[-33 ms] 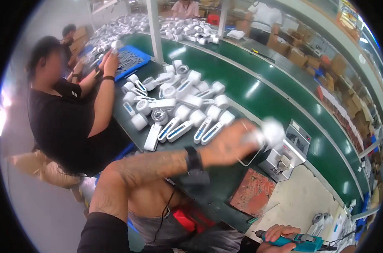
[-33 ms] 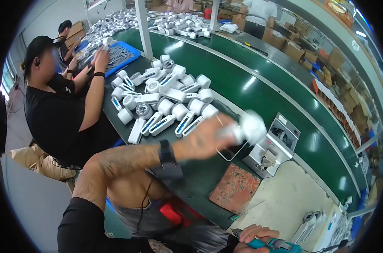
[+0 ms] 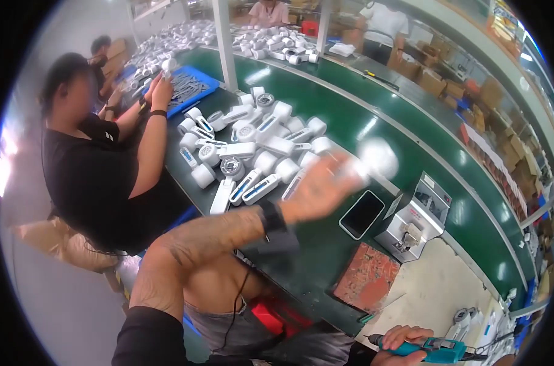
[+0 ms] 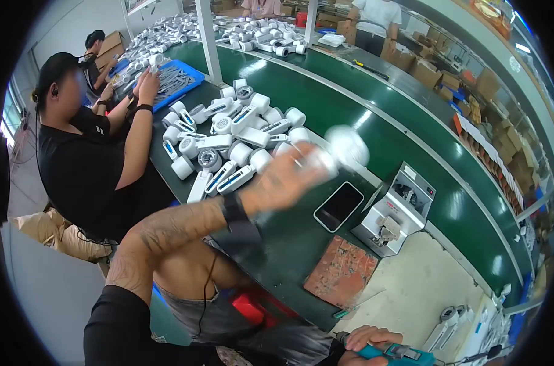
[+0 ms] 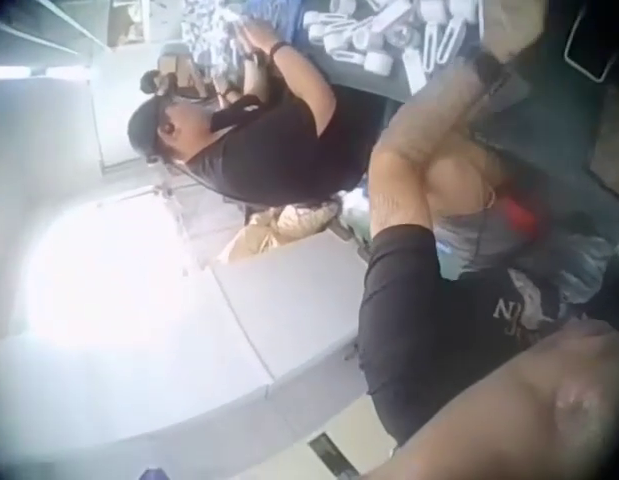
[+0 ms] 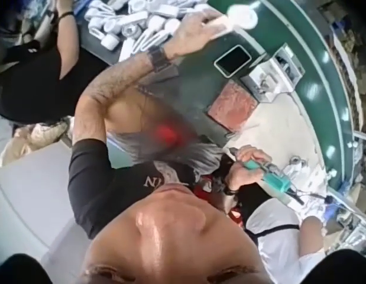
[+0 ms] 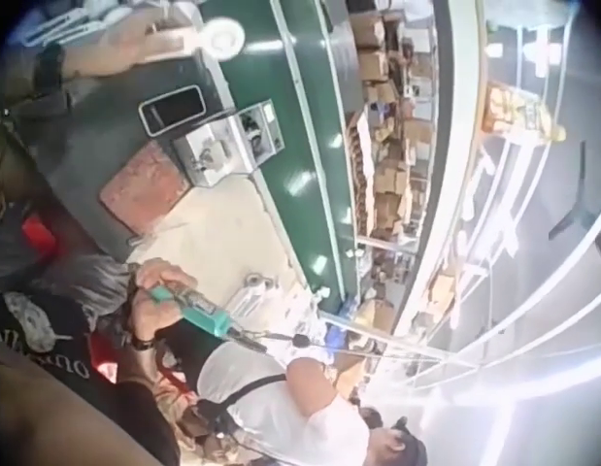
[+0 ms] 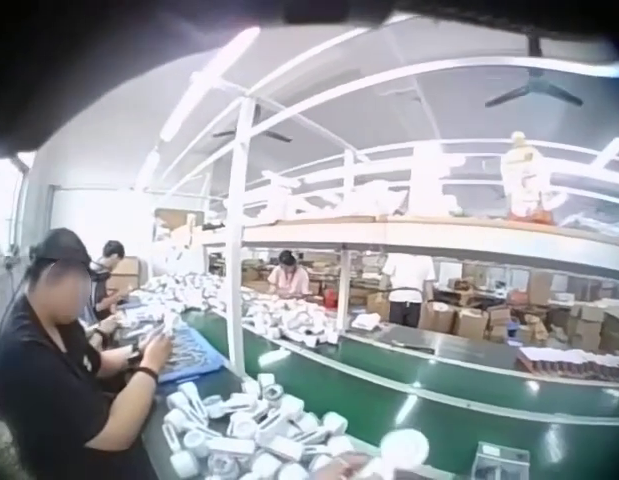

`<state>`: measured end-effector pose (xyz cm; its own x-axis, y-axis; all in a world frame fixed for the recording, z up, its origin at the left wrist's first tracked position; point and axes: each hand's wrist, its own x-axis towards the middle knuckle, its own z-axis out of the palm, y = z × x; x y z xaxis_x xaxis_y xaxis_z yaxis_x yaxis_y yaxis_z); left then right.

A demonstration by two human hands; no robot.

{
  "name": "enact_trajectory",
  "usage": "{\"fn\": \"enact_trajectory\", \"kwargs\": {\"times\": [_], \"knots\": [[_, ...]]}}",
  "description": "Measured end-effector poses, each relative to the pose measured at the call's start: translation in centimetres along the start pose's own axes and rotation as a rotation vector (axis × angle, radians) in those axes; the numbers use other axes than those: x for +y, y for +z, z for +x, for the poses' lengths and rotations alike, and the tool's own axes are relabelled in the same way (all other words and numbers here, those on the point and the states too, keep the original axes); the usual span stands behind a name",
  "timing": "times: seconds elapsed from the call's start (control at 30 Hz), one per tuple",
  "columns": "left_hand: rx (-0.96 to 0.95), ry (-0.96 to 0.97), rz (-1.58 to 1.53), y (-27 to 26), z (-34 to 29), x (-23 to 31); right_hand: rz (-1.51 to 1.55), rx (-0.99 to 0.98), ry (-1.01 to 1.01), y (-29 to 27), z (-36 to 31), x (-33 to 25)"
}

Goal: The person picks up a fan from a pile, places it on a block, and uses a power screwdriver to drive a screw into the handle. The person then sets the fan aside in a row and repeats the process with another fan.

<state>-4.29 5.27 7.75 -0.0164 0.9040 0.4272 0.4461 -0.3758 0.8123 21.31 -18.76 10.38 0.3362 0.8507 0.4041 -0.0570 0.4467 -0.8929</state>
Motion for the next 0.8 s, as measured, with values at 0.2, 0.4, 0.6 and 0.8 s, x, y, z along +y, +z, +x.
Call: {"fn": "enact_trajectory", "kwargs": {"times": [0.2,0.4,0.6,0.8], "knots": [[0.932,-0.284,-0.189,-17.8,7.7,-16.9,0.001,-0.083,0.077,0.0,0.2,0.5],[0.488,0.334,0.758,-22.0,7.9,-10.4,0.434,0.155,0.377,-3.5,0.4,3.0],[-0.348,0.521,-0.017,11.4,1.1,13.5,0.074,0.109,0.244,-8.2,1.8,0.3],[-0.783,0.462,-0.203,35.3,-8.4,17.3,0.022,0.071,0.315,-10.6,-0.1,-1.1]]}}
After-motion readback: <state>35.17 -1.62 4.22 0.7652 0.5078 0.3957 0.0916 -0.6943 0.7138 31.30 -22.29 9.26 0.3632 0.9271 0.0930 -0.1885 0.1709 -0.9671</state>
